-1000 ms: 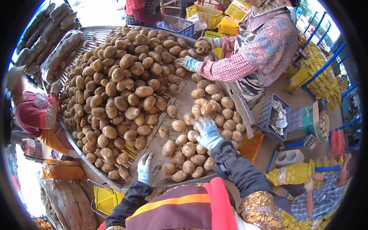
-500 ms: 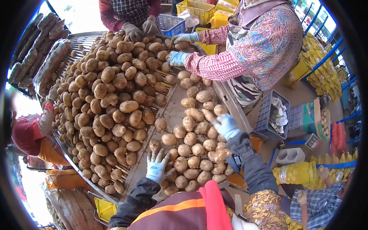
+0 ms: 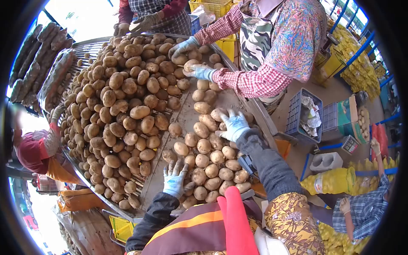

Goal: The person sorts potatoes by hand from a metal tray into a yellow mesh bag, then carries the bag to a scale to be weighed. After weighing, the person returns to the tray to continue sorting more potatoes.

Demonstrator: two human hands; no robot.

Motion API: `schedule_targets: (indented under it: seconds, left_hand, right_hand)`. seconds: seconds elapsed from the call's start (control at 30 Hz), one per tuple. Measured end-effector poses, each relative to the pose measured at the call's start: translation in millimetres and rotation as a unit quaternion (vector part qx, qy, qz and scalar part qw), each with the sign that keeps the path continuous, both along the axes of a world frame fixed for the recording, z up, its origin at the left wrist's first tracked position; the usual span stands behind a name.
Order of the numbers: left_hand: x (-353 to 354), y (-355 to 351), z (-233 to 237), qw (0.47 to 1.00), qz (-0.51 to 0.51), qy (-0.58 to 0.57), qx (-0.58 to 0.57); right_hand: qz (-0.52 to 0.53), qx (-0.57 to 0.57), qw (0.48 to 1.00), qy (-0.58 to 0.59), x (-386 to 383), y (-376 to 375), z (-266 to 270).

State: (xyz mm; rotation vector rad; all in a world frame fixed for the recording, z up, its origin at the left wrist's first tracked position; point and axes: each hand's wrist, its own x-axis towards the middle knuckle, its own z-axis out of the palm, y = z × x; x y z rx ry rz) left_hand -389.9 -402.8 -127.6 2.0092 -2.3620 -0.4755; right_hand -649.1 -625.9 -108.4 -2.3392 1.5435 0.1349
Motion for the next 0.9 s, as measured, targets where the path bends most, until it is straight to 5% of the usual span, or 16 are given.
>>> schedule_targets:
  seconds: [0.1,0.23,0.3,0.47,0.7,0.83,0.9]
  left_hand:
    - [-6.3,12.3,11.6,1.0,-0.018,-0.007,0.016]
    - [-10.3,26.7,6.1,0.997,-0.081,-0.008,-0.009]
    - [-17.9,29.7,13.5,0.987,-0.148,-0.012,0.07]
    - [-42.9,20.9,10.8,0.975,-0.214,-0.007,0.064]
    - [-86.6,-3.8,-11.0,0.945,-0.322,-0.056,0.006]
    - [-121.5,-7.9,8.0,0.956,-0.289,0.026,0.043]
    - [-111.3,0.4,3.5,0.956,-0.286,0.06,0.018]
  right_hand:
    - [0.085,0.014,0.996,0.028,-25.4,66.0,-19.4]
    - [0.055,0.009,0.996,-0.074,-38.0,135.4,-11.0]
    - [0.069,0.03,0.995,-0.058,-44.5,169.0,-14.5]
    - [0.08,-0.086,0.986,-0.122,-88.6,216.0,-38.5]
    - [-0.044,-0.245,0.942,-0.227,-72.4,117.8,-12.0]
    - [-0.183,-0.066,0.979,-0.067,-22.4,27.1,-15.0]
    - [-0.14,0.065,0.988,0.016,3.0,24.1,16.4]
